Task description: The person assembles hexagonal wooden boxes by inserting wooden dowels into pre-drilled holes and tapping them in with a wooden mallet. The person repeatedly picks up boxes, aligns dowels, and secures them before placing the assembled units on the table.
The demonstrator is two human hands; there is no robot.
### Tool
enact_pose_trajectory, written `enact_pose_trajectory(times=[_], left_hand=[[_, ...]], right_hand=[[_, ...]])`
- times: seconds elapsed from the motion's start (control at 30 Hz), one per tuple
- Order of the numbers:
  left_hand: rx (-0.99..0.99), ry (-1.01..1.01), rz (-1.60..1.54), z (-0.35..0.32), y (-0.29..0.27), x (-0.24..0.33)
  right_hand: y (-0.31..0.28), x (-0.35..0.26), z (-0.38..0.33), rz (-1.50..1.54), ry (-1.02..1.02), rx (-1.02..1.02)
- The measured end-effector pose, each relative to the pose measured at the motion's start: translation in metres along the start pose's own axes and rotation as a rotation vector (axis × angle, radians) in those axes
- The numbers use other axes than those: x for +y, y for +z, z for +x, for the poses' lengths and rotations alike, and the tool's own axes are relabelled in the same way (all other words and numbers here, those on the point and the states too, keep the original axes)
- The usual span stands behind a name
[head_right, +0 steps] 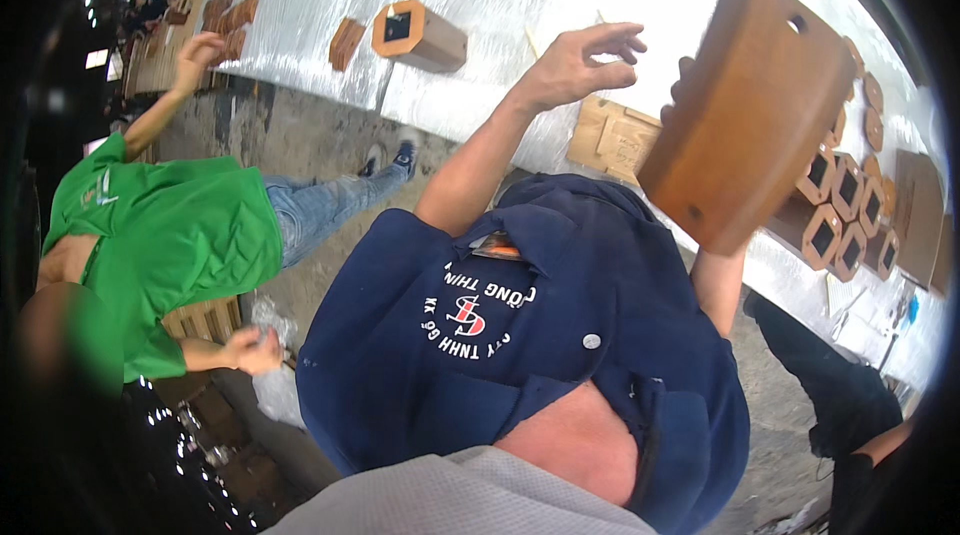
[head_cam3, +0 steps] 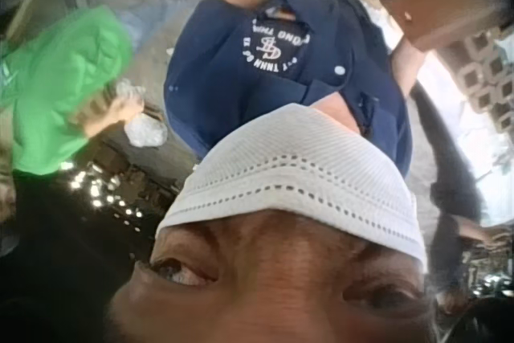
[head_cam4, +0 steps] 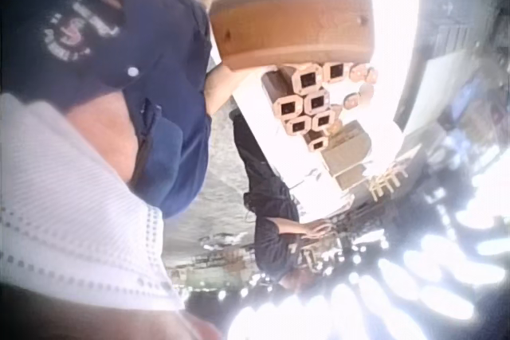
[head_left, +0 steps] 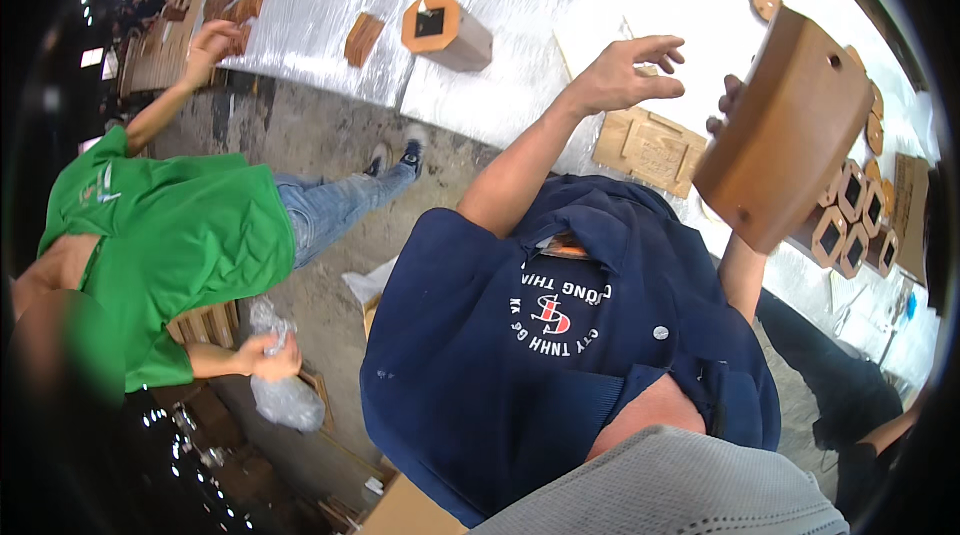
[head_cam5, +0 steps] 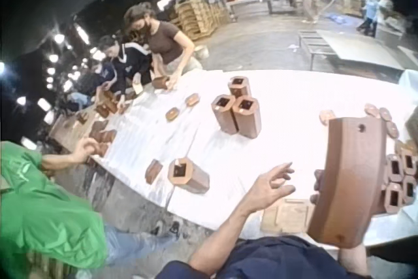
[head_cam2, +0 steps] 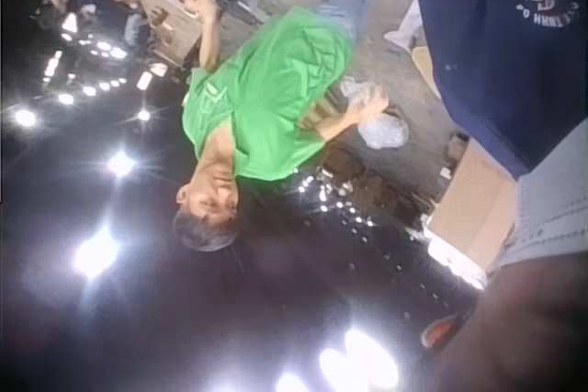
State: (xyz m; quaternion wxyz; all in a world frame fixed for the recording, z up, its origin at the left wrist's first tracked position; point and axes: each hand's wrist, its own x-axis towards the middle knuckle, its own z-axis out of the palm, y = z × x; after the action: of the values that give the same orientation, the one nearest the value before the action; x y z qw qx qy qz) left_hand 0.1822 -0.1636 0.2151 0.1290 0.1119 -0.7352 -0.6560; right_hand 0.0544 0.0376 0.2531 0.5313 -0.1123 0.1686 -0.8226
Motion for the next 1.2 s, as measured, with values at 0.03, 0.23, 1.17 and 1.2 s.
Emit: enact_pose_trajectory(times=[0.03,0.23,1.17,1.2], left_hand=[[0.02,-0.047,-0.173,-0.015,-0.003,-0.011],[0.083,0.045,-0.37,-0.062,-0.001,-0.009],[0.215,0.168,-0.176,0.012,0.049,0.107],[0.23,0.158,-0.196,0.014,0.047,0.107]], right_hand=[[-0.009,-0.001,0.008,0.06,0.165,-0.015],[0.003,0.018,0.042,0.167,0.497,-0.542],[-0.056,0.037,0.008,-0.14,0.165,0.326],[-0.057,0.038,0.01,-0.135,0.164,0.324]])
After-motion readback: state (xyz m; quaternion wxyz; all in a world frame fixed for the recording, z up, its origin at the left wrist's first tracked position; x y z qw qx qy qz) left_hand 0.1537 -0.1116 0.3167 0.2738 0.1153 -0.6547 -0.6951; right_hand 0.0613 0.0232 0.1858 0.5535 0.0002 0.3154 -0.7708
